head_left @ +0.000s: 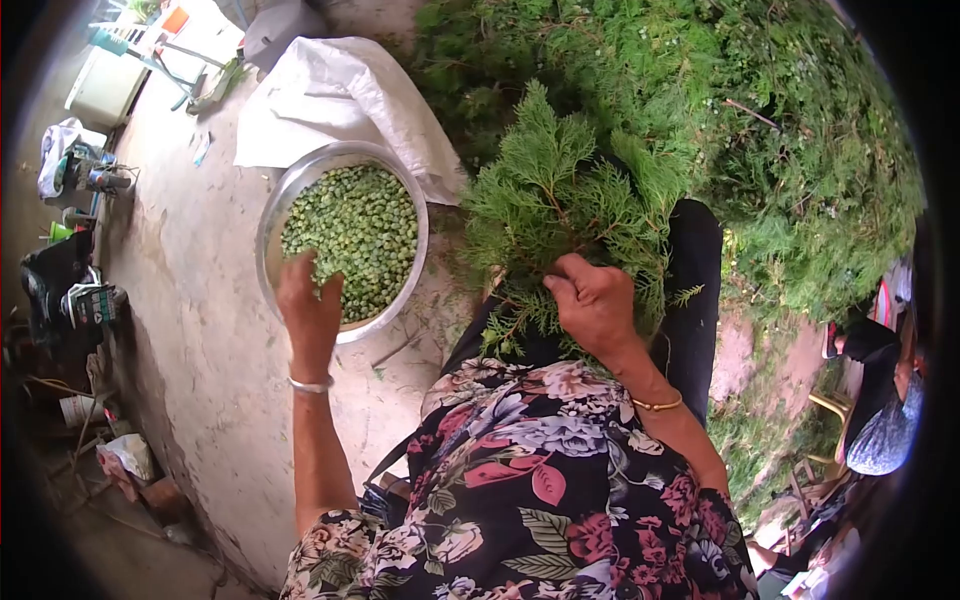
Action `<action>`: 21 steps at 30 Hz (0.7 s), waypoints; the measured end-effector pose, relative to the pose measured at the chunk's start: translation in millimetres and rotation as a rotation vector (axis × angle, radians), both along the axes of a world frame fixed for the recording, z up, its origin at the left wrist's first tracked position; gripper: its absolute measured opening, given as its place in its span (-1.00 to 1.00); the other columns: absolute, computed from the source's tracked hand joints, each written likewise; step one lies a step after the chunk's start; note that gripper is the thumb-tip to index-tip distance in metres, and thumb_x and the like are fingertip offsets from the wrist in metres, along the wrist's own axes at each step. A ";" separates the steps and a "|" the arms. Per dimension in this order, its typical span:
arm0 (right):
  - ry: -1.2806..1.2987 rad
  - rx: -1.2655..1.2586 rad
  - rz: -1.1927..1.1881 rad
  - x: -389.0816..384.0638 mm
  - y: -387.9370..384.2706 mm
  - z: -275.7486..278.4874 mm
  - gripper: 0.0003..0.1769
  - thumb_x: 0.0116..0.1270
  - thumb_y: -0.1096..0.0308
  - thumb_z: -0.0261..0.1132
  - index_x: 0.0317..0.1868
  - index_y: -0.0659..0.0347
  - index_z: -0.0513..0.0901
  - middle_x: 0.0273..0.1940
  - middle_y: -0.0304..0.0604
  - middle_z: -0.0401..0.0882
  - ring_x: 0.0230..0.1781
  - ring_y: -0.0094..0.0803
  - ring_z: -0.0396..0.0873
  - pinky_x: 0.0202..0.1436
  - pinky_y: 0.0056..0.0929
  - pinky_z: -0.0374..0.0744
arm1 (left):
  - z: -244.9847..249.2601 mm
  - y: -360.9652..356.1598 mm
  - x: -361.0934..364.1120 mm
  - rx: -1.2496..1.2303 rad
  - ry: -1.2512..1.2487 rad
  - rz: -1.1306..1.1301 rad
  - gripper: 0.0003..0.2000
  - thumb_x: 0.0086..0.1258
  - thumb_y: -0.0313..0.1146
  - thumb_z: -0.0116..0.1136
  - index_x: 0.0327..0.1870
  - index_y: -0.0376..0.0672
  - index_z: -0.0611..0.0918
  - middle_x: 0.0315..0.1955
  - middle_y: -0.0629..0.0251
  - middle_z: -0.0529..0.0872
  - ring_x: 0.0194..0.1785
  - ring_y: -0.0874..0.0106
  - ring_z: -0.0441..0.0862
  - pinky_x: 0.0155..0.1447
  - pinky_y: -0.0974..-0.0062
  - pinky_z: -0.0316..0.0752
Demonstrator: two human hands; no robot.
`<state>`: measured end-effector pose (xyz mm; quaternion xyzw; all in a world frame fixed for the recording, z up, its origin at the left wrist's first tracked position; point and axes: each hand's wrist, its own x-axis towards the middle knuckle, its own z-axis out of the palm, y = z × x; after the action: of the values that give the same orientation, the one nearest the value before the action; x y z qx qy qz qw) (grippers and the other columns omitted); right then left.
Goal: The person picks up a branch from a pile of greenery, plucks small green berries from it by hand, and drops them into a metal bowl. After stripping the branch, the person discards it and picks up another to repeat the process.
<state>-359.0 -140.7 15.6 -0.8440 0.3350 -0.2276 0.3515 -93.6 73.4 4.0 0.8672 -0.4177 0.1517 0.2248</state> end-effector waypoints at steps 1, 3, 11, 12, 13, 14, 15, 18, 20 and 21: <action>0.008 0.004 0.000 -0.1 0.0 0.6 -0.93 0.12 0.39 0.34 -0.43 0.16 0.60 -0.71 -0.05 0.45 -0.65 -0.09 0.54 -0.58 -0.27 0.42 | -5.9 0.5 -15.4 -0.094 0.464 -0.067 -0.51 0.15 -0.59 0.26 0.17 -0.29 0.48 -0.23 0.17 0.67 -0.27 0.43 0.63 -0.31 0.53 0.55; 0.015 0.006 0.004 1.0 -0.2 0.0 -0.93 0.12 0.39 0.34 -0.43 0.15 0.60 -0.71 -0.05 0.45 -0.64 -0.09 0.54 -0.58 -0.27 0.42 | -3.9 -8.3 -57.6 -0.183 1.115 -0.192 -0.68 0.23 -0.56 0.24 0.02 -0.28 0.55 -0.36 0.29 0.69 -0.44 0.56 0.61 -0.40 0.63 0.51; 0.012 -0.024 -0.003 0.8 0.4 -1.5 -0.91 0.11 0.35 0.34 -0.41 0.13 0.61 -0.68 -0.07 0.50 -0.59 -0.07 0.57 -0.55 -0.21 0.46 | 11.9 -54.4 -154.7 0.023 0.963 -0.345 -0.62 -0.03 -0.42 0.46 -0.19 -0.34 0.58 -0.51 0.20 0.65 -0.45 0.39 0.61 -0.37 0.44 0.48; 0.016 -0.030 -0.015 0.2 0.3 -2.3 -0.91 0.11 0.35 0.34 -0.41 0.13 0.61 -0.68 -0.07 0.50 -0.59 -0.07 0.57 -0.55 -0.21 0.46 | 9.9 -57.0 -156.9 0.078 0.779 -0.412 -0.61 -0.06 -0.42 0.46 -0.21 -0.34 0.58 -0.52 0.13 0.64 -0.48 0.33 0.59 -0.39 0.40 0.45; 0.009 -0.020 -0.012 0.0 0.2 -3.4 -0.91 0.11 0.34 0.34 -0.42 0.13 0.60 -0.68 -0.07 0.51 -0.59 -0.07 0.57 -0.54 -0.21 0.47 | 10.1 -58.9 -157.2 0.095 0.694 -0.444 -0.66 -0.05 -0.42 0.44 -0.28 -0.34 0.58 -0.54 0.04 0.62 -0.51 0.27 0.58 -0.42 0.37 0.42; 0.002 -0.008 -0.008 0.1 0.2 -3.7 -0.91 0.11 0.34 0.34 -0.42 0.13 0.60 -0.67 -0.07 0.51 -0.58 -0.07 0.57 -0.54 -0.21 0.47 | 11.6 -59.4 -155.7 0.096 0.693 -0.456 -0.66 -0.05 -0.42 0.44 -0.28 -0.34 0.58 -0.54 0.04 0.62 -0.51 0.27 0.58 -0.42 0.37 0.42; 0.003 -0.009 -0.020 -0.3 0.3 -3.0 -0.91 0.11 0.34 0.34 -0.42 0.13 0.60 -0.67 -0.07 0.51 -0.58 -0.07 0.57 -0.54 -0.21 0.47 | 14.3 -58.5 -153.1 0.123 0.764 -0.472 -0.69 -0.03 -0.40 0.43 -0.30 -0.34 0.59 -0.57 0.05 0.62 -0.53 0.28 0.57 -0.43 0.37 0.41; 0.010 0.017 -0.021 -2.0 0.7 -1.4 -0.90 0.11 0.33 0.34 -0.42 0.13 0.60 -0.67 -0.06 0.51 -0.57 -0.05 0.58 -0.53 -0.19 0.48 | 25.4 -52.2 -143.3 0.178 0.899 -0.493 -0.73 0.02 -0.37 0.39 -0.34 -0.34 0.60 -0.60 0.07 0.62 -0.56 0.30 0.57 -0.43 0.38 0.41; 0.017 -0.018 0.028 -3.0 1.4 -2.7 -0.89 0.11 0.32 0.35 -0.41 0.12 0.60 -0.66 -0.06 0.52 -0.57 -0.04 0.58 -0.52 -0.17 0.48 | 25.8 -47.7 -137.7 0.203 0.963 -0.496 -0.74 0.05 -0.35 0.37 -0.35 -0.33 0.60 -0.61 0.09 0.63 -0.56 0.30 0.58 -0.43 0.39 0.42; 0.027 -0.023 0.031 -3.4 1.7 -3.9 -0.89 0.11 0.32 0.35 -0.39 0.11 0.60 -0.66 -0.06 0.53 -0.56 -0.04 0.58 -0.51 -0.16 0.49 | 20.9 -45.4 -135.5 0.244 1.076 -0.449 -0.75 0.06 -0.34 0.37 -0.33 -0.30 0.61 -0.55 0.12 0.68 -0.50 0.31 0.63 -0.40 0.44 0.46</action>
<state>-362.3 -139.0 11.7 -0.8562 0.3241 -0.2144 0.3405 -229.1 28.0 24.9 0.7322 -0.4328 -0.4094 0.3302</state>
